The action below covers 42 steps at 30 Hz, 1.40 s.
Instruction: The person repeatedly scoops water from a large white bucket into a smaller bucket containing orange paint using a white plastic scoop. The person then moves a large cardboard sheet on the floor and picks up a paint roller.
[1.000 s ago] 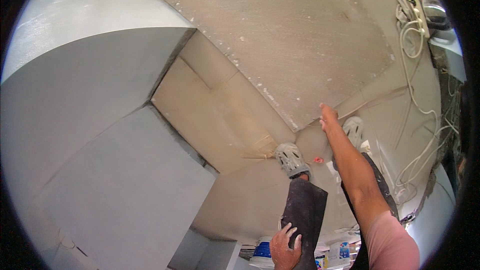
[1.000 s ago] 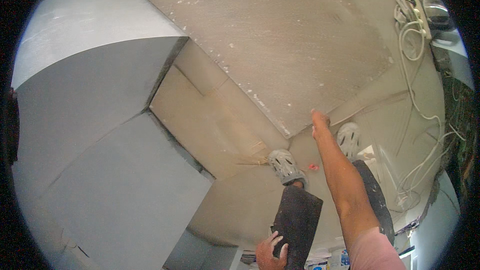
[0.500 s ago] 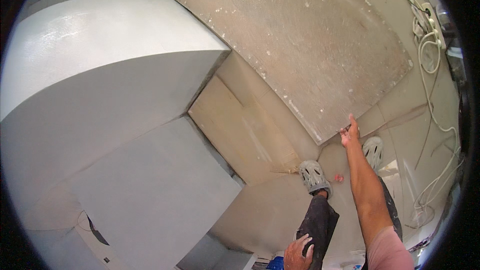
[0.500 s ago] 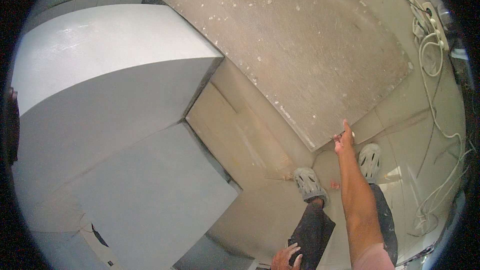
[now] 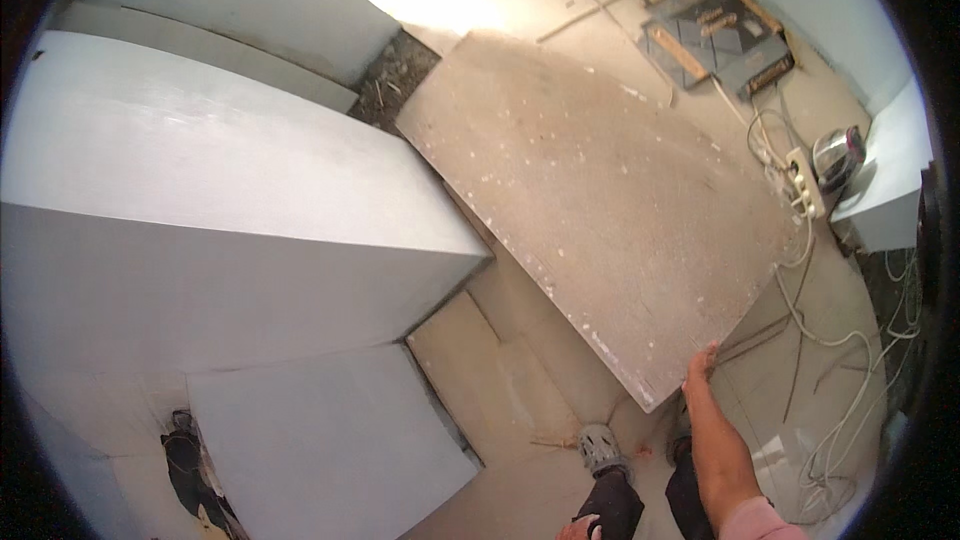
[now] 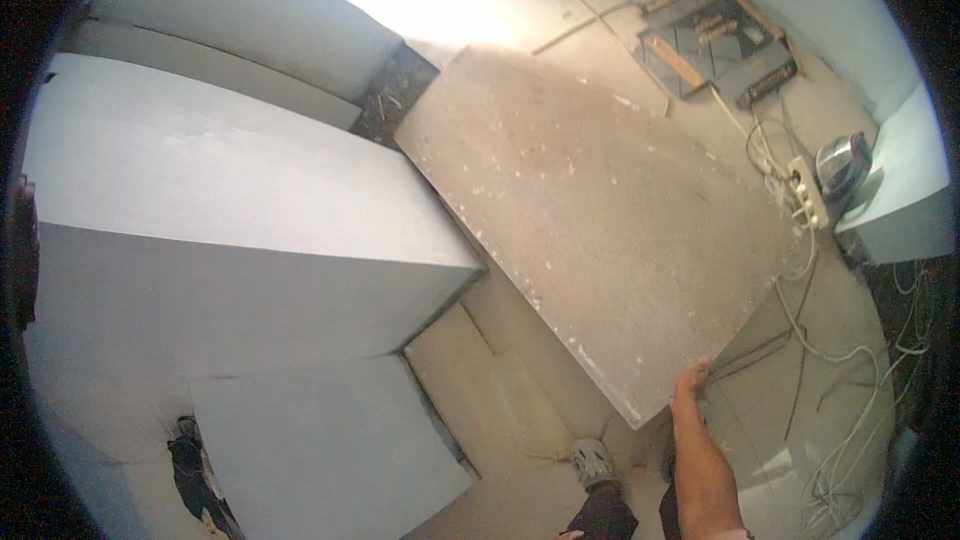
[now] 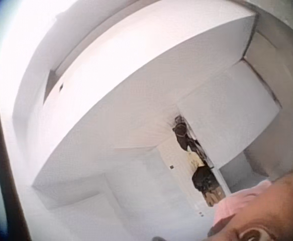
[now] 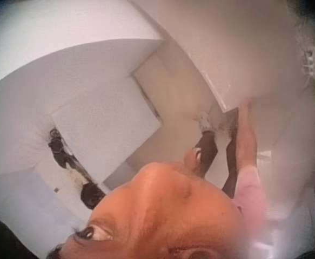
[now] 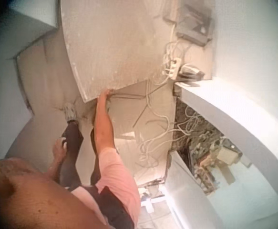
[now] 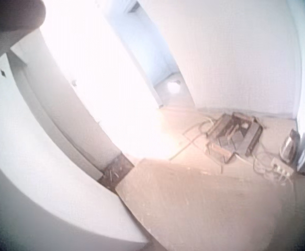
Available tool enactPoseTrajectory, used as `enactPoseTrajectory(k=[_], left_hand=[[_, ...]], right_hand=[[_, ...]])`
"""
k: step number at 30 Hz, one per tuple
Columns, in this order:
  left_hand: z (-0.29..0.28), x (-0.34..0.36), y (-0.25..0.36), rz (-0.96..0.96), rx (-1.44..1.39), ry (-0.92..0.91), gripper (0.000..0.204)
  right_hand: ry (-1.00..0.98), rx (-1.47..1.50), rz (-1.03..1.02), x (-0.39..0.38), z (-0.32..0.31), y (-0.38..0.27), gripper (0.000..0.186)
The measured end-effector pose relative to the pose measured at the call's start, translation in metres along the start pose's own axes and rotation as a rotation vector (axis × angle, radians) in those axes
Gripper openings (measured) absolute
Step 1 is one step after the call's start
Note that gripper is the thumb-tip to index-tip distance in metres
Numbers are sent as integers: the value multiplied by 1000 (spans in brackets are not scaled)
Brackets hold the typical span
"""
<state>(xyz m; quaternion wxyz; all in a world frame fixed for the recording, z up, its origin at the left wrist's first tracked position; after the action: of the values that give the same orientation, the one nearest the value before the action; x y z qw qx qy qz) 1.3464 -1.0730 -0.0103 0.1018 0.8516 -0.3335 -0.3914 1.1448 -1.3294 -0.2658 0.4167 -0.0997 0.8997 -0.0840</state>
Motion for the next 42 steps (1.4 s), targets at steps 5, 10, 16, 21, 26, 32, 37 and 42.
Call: enactPoseTrajectory(k=[5, 10, 16, 21, 26, 32, 37, 42], left_hand=[[-38, -14, 26, 75, 244, 63, 27], [13, -21, -52, -180, -247, -182, 40], [-18, -13, -62, -167, -208, -109, 31], [-29, 39, -16, -84, -406, -63, 31], [-8, 148, -48, 63, -921, -105, 33], [-71, 224, 57, 217, -1107, -250, 52], [-120, 248, 97, 108, -1318, -285, 77], [-121, 270, 82, -15, -1221, -392, 80]], right_hand=[[149, -235, -154, -15, -44, -32, 62], [261, -205, -312, -26, -73, -39, 56], [25, -153, 84, -95, -98, -12, 57], [-62, 39, 18, -46, -99, 36, 61], [-34, -118, 19, -73, -108, 54, 66], [-66, -61, 146, -67, -154, 115, 70], [-139, -161, 199, -96, -208, 196, 71], [-149, 79, 349, -149, -230, 251, 76]])
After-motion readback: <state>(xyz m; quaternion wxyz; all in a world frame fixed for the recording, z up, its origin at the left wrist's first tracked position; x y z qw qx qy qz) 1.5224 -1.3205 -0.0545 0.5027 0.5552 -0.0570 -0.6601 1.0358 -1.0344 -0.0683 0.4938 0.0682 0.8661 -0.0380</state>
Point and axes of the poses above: each hand's wrist, its own x-axis towards the middle knuckle, its own z-axis out of the palm, y = z × x, the point moved 8 cm from there along x, towards the middle knuckle, and after that the axes turned 13 degrees about -x, right-handed, at the moved point
